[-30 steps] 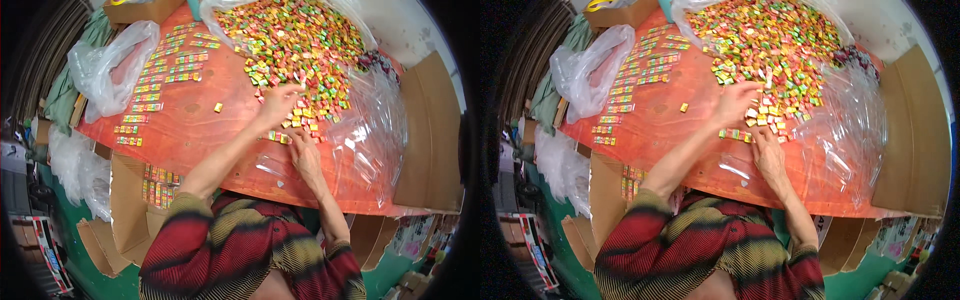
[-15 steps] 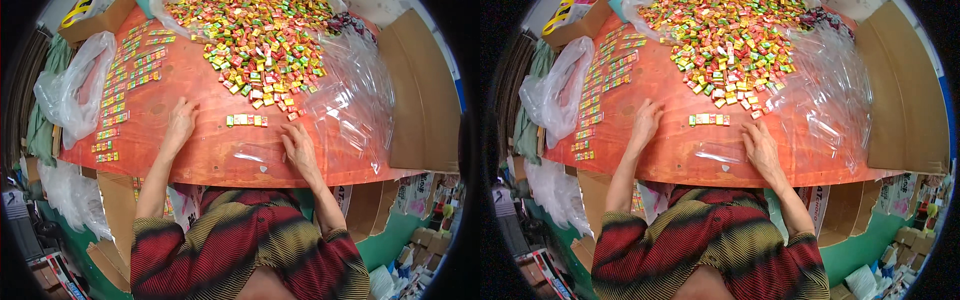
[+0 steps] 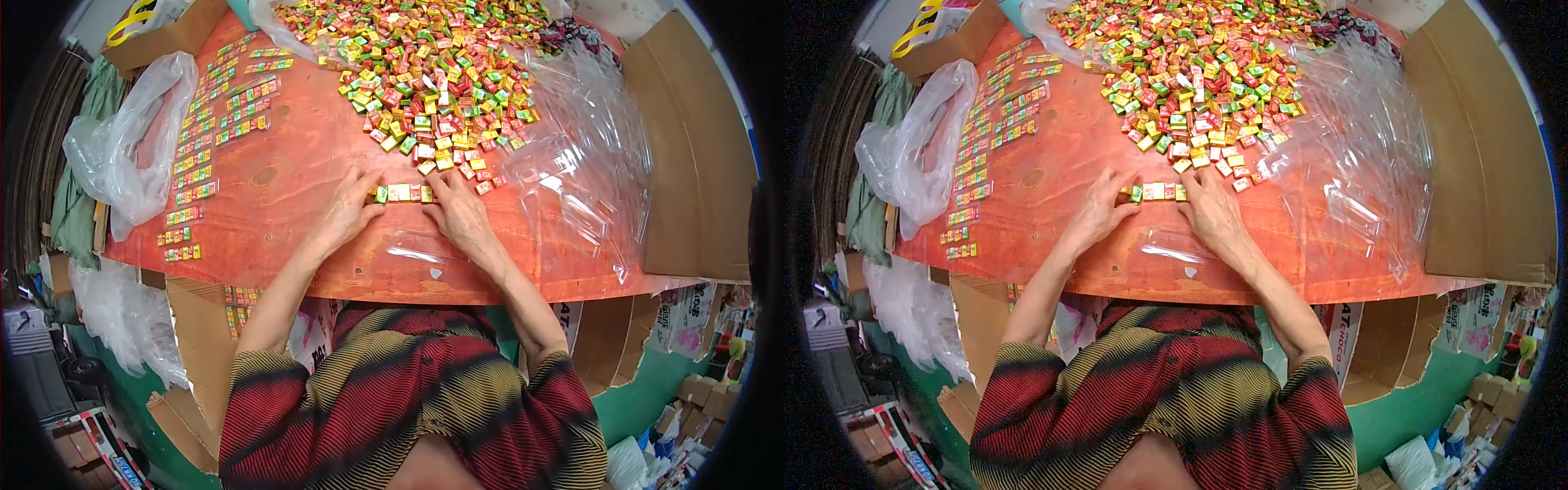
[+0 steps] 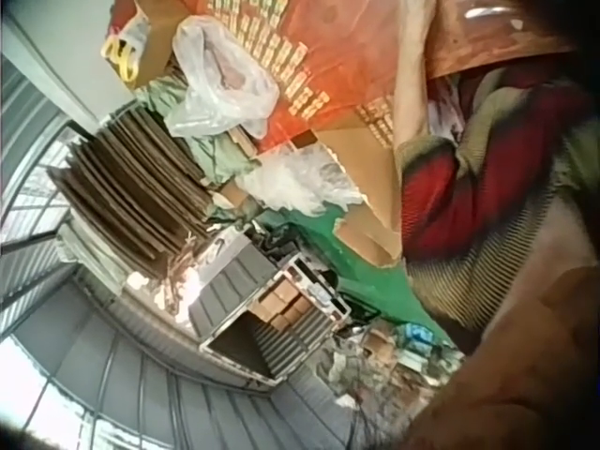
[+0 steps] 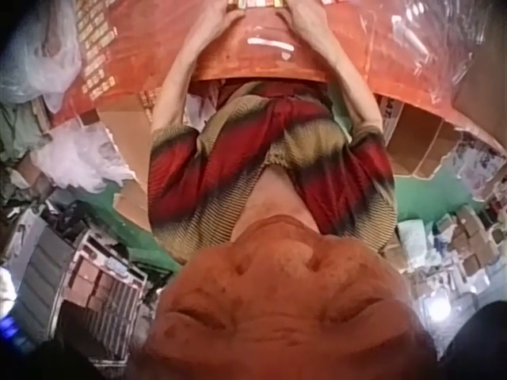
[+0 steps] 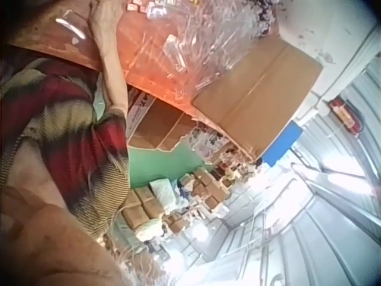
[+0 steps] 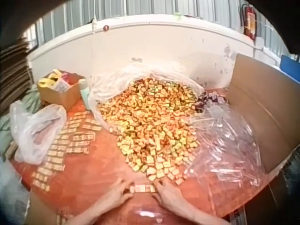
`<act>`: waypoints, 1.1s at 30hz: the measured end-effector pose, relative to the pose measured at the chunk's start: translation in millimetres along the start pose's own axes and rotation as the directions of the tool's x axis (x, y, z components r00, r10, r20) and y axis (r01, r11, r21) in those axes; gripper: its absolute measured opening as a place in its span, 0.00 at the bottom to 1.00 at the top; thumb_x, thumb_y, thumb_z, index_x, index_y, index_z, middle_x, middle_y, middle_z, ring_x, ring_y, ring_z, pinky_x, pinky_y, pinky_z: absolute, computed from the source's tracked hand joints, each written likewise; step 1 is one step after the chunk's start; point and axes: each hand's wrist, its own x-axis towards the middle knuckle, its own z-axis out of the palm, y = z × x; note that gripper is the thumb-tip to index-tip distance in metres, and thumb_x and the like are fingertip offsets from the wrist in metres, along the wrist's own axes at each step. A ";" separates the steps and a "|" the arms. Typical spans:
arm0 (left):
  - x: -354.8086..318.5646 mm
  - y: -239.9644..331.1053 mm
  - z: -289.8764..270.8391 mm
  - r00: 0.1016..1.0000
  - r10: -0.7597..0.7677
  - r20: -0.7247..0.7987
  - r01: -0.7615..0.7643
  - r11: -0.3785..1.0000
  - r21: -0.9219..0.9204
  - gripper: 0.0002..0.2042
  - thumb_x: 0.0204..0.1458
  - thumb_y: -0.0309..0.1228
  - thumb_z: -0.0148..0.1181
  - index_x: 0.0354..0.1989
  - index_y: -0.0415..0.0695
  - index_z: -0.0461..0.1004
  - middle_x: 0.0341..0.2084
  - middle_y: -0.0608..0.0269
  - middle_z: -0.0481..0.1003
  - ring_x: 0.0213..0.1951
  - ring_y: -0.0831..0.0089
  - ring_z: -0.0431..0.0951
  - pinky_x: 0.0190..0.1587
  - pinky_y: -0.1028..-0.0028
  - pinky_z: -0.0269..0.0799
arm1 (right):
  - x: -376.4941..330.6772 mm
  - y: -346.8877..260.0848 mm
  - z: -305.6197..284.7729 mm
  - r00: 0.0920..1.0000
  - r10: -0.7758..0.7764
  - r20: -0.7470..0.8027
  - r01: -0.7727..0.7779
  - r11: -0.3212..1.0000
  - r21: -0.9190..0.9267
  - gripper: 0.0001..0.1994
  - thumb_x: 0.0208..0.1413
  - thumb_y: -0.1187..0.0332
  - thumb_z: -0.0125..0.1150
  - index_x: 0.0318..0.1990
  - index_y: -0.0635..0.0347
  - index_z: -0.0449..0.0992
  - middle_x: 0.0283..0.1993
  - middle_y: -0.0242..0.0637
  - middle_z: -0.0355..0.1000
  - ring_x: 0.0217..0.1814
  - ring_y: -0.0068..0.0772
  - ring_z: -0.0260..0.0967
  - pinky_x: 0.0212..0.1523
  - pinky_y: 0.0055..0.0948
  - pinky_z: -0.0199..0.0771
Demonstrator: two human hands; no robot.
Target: Sorting small colorful packages and arranging them into lines on a table.
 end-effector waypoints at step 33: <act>-2.5 -13.0 -9.6 0.999 0.000 -0.045 0.007 0.989 0.147 0.12 0.35 0.25 0.62 0.32 0.38 0.73 0.25 0.52 0.71 0.30 0.59 0.71 0.34 0.68 0.65 | 15.9 -36.2 25.2 0.963 -0.239 -0.124 0.213 0.958 -0.194 0.09 0.39 0.69 0.60 0.29 0.61 0.69 0.30 0.41 0.61 0.35 0.39 0.61 0.30 0.34 0.64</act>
